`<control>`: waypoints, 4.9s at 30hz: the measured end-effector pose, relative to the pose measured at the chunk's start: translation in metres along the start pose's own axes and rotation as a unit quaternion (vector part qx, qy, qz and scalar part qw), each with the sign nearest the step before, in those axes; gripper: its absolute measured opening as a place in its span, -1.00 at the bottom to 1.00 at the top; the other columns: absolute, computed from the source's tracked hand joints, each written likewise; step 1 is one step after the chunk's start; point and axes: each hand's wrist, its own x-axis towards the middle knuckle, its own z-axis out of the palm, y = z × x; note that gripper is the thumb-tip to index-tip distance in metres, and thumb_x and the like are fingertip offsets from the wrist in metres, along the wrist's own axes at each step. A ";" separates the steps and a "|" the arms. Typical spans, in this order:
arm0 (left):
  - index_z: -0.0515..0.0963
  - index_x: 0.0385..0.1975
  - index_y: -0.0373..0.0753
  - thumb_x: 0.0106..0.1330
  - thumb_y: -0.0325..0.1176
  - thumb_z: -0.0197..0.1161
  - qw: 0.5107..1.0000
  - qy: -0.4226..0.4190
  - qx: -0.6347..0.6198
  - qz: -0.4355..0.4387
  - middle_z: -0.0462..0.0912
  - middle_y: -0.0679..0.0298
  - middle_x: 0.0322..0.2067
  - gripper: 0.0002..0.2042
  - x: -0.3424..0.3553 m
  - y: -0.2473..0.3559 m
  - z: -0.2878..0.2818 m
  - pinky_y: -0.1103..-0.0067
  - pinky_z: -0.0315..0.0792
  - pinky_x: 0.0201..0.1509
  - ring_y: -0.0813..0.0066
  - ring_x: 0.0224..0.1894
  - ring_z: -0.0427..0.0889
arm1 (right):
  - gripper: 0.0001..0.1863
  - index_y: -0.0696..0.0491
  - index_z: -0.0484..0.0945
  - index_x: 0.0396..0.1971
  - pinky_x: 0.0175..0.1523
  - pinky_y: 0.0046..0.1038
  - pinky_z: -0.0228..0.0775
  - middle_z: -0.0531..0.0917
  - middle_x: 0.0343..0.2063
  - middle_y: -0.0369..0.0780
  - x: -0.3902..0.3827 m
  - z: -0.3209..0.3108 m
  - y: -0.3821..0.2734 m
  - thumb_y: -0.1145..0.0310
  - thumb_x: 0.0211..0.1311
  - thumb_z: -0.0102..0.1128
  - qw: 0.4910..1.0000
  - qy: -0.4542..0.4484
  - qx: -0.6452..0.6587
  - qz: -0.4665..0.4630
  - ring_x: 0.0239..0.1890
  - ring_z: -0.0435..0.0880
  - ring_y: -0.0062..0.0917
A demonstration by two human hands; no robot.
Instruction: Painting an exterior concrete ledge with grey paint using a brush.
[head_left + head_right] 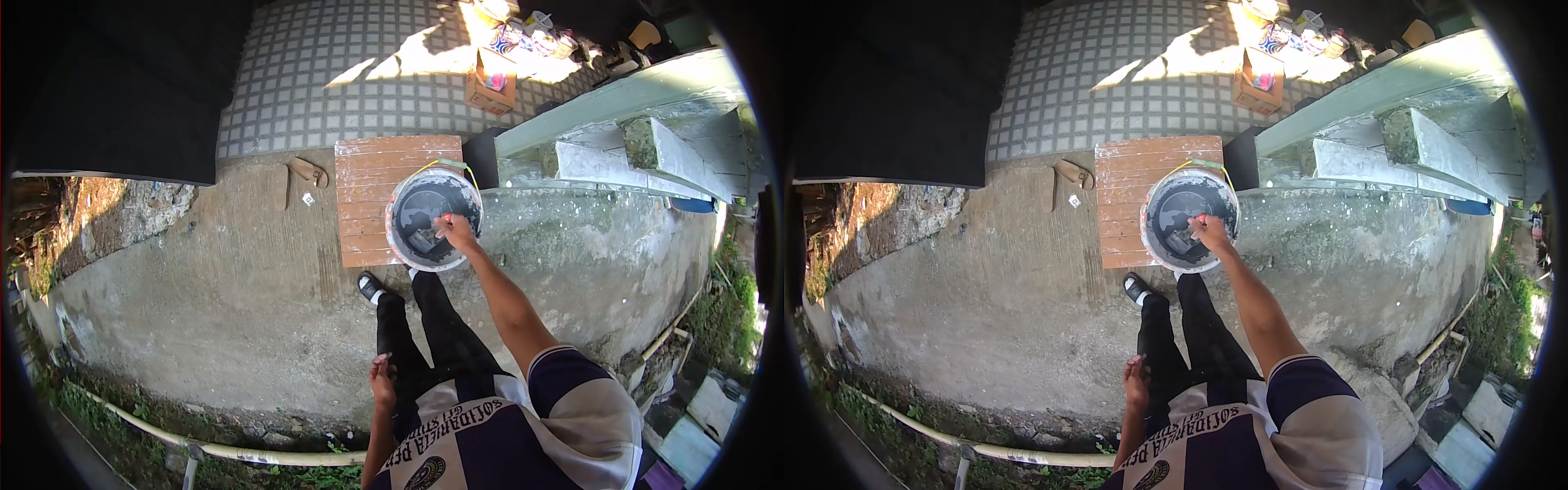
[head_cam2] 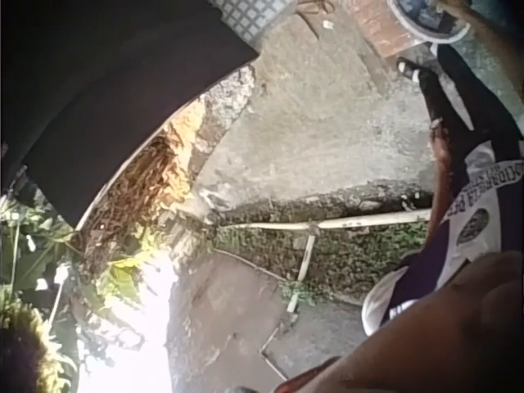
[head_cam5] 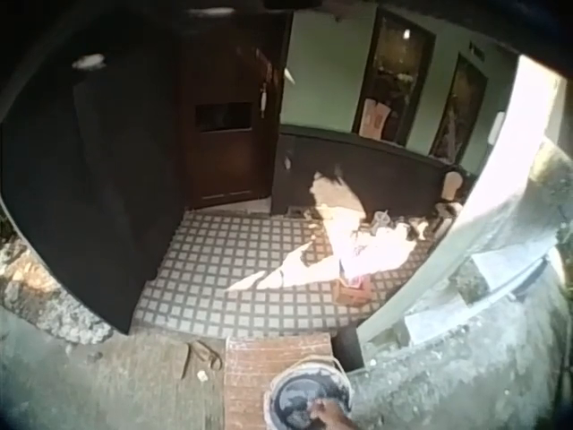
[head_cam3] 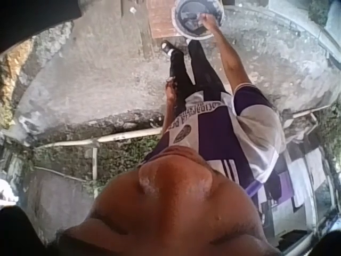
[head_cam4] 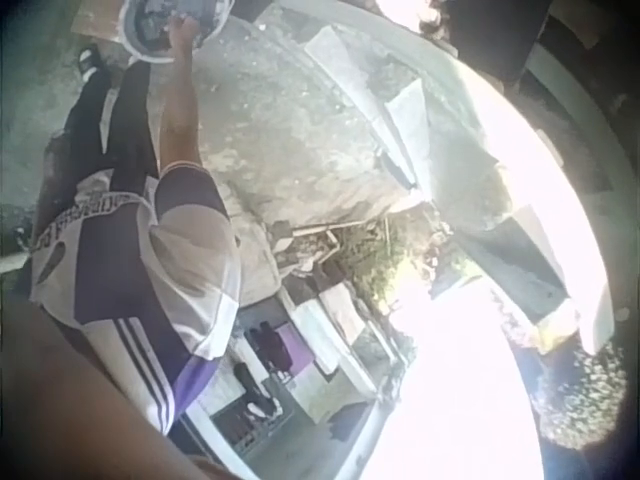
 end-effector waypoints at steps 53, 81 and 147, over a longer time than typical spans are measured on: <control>0.36 -0.12 -0.03 0.18 -0.27 0.09 0.995 -0.009 -0.085 0.045 0.38 0.47 -0.26 -0.74 0.040 0.068 -0.008 0.63 0.20 -0.37 0.42 -0.11 0.44 | -0.69 0.08 0.55 -0.24 -0.27 -0.25 0.41 0.59 -0.50 -0.07 -0.109 -0.016 -0.031 0.17 0.13 0.12 0.970 0.034 -0.182 -0.158 -0.41 0.58 -0.18; 0.03 0.23 -0.10 0.26 -0.21 -0.09 0.898 -0.231 0.305 0.216 0.15 0.19 0.19 -0.48 0.101 0.102 -0.089 0.43 0.41 -0.28 0.11 0.04 0.44 | -0.74 0.10 0.52 -0.34 -0.43 -0.52 0.34 0.61 -0.59 -0.26 -0.215 -0.046 -0.082 0.21 0.11 0.18 0.651 0.387 0.649 0.068 -0.58 0.53 -0.50; 0.31 0.00 -0.13 0.29 0.16 -0.24 0.950 -0.186 0.094 0.233 0.43 0.31 0.01 -0.47 -0.020 0.079 0.186 0.52 0.21 -0.22 0.40 -0.19 0.45 | -0.65 0.32 0.43 -0.21 -0.47 -0.63 0.44 0.59 -0.35 -0.10 -0.422 -0.573 -0.300 0.26 0.30 -0.01 0.637 0.533 0.280 -0.481 -0.46 0.61 -0.51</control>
